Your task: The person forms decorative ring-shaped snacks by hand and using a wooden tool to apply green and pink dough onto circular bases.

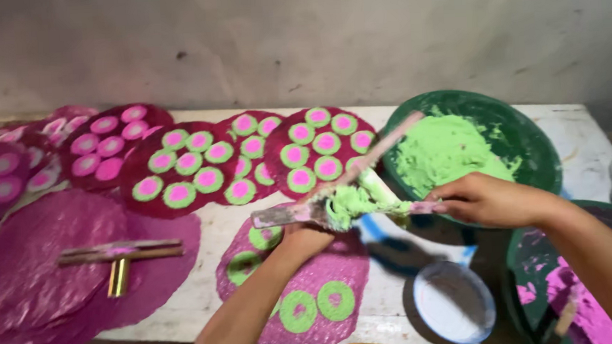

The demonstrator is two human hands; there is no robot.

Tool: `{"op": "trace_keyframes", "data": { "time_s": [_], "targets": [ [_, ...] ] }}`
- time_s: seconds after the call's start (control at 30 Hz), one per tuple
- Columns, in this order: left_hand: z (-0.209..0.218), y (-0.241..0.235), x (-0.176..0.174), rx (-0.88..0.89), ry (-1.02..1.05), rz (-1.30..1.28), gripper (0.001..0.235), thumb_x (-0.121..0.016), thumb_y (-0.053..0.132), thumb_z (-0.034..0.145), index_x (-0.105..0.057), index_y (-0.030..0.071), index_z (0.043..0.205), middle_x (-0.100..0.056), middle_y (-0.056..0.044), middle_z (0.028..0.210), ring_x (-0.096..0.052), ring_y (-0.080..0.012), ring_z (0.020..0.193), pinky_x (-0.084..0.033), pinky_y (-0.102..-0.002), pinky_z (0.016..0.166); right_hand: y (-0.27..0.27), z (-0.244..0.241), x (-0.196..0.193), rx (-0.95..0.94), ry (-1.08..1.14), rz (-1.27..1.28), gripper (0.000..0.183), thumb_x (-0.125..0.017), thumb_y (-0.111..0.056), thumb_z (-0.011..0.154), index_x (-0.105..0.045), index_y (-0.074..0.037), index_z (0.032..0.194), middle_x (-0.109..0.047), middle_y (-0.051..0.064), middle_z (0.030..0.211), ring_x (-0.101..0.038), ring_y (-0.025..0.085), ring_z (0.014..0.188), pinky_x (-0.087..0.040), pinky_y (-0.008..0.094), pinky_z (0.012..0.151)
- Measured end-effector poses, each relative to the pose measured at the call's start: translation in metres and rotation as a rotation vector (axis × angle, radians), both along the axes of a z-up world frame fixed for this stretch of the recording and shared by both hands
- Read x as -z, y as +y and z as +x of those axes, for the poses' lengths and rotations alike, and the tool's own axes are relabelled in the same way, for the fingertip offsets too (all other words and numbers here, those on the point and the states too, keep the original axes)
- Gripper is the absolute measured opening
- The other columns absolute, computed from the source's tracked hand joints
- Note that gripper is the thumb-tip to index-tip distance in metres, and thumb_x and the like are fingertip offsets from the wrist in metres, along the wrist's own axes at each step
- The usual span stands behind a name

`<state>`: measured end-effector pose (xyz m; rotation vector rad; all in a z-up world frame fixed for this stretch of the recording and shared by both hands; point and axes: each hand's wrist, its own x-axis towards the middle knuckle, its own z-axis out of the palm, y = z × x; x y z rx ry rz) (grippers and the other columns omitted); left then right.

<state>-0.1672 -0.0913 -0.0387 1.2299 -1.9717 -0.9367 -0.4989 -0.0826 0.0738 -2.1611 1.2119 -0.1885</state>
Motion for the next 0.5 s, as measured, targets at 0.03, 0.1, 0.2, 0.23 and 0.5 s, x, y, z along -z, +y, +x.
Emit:
{"op": "trace_keyframes", "data": {
  "time_s": [0.03, 0.1, 0.2, 0.23, 0.5],
  "targets": [
    [0.011, 0.007, -0.002, -0.011, -0.214, 0.001, 0.033, -0.057, 0.039, 0.095, -0.064, 0.016, 0.117, -0.071, -0.009, 0.105, -0.069, -0.0237, 0.096, -0.056, -0.037, 0.084, 0.000, 0.021, -0.005, -0.153, 0.103, -0.215, 0.023, -0.062, -0.029, 0.098, -0.077, -0.019, 0.113, -0.074, 0.004, 0.076, -0.066, 0.019, 0.061, -0.050, 0.033, 0.056],
    [0.029, 0.015, 0.003, -0.062, -0.356, -0.055, 0.036, -0.060, 0.039, 0.091, -0.065, 0.014, 0.115, -0.071, -0.009, 0.104, -0.068, -0.0238, 0.095, -0.055, -0.037, 0.084, 0.006, 0.066, -0.010, -0.136, 0.380, -0.366, 0.025, -0.062, -0.032, 0.092, -0.075, -0.023, 0.111, -0.072, 0.005, 0.082, -0.069, 0.026, 0.067, -0.050, 0.040, 0.057],
    [0.049, 0.019, 0.030, -0.092, -0.257, -0.169, 0.035, -0.060, 0.033, 0.092, -0.062, 0.009, 0.117, -0.069, -0.011, 0.106, -0.067, -0.0248, 0.095, -0.055, -0.037, 0.083, 0.027, 0.154, 0.011, -0.293, 0.803, -0.573, 0.019, -0.052, -0.013, 0.099, -0.064, -0.014, 0.113, -0.067, 0.005, 0.082, -0.069, 0.024, 0.071, -0.055, 0.042, 0.053],
    [0.056, 0.018, 0.039, -0.044, -0.302, -0.160, 0.030, -0.057, 0.031, 0.098, -0.062, 0.009, 0.118, -0.069, -0.011, 0.109, -0.066, -0.0252, 0.097, -0.054, -0.038, 0.083, 0.037, 0.174, 0.018, -0.334, 0.762, -0.721, 0.025, -0.055, -0.015, 0.093, -0.064, -0.010, 0.115, -0.067, 0.007, 0.085, -0.070, 0.025, 0.070, -0.055, 0.039, 0.051],
    [0.150, 0.038, 0.030, -0.440, -0.322, 0.185, 0.027, -0.052, 0.033, 0.100, -0.064, 0.015, 0.117, -0.073, -0.006, 0.103, -0.069, -0.0188, 0.086, -0.061, -0.038, 0.077, 0.071, 0.179, -0.023, -0.062, 0.627, -0.513, 0.038, -0.059, -0.027, 0.095, -0.061, -0.023, 0.133, -0.071, -0.002, 0.116, -0.074, 0.023, 0.084, -0.058, 0.036, 0.066]
  ]
}}
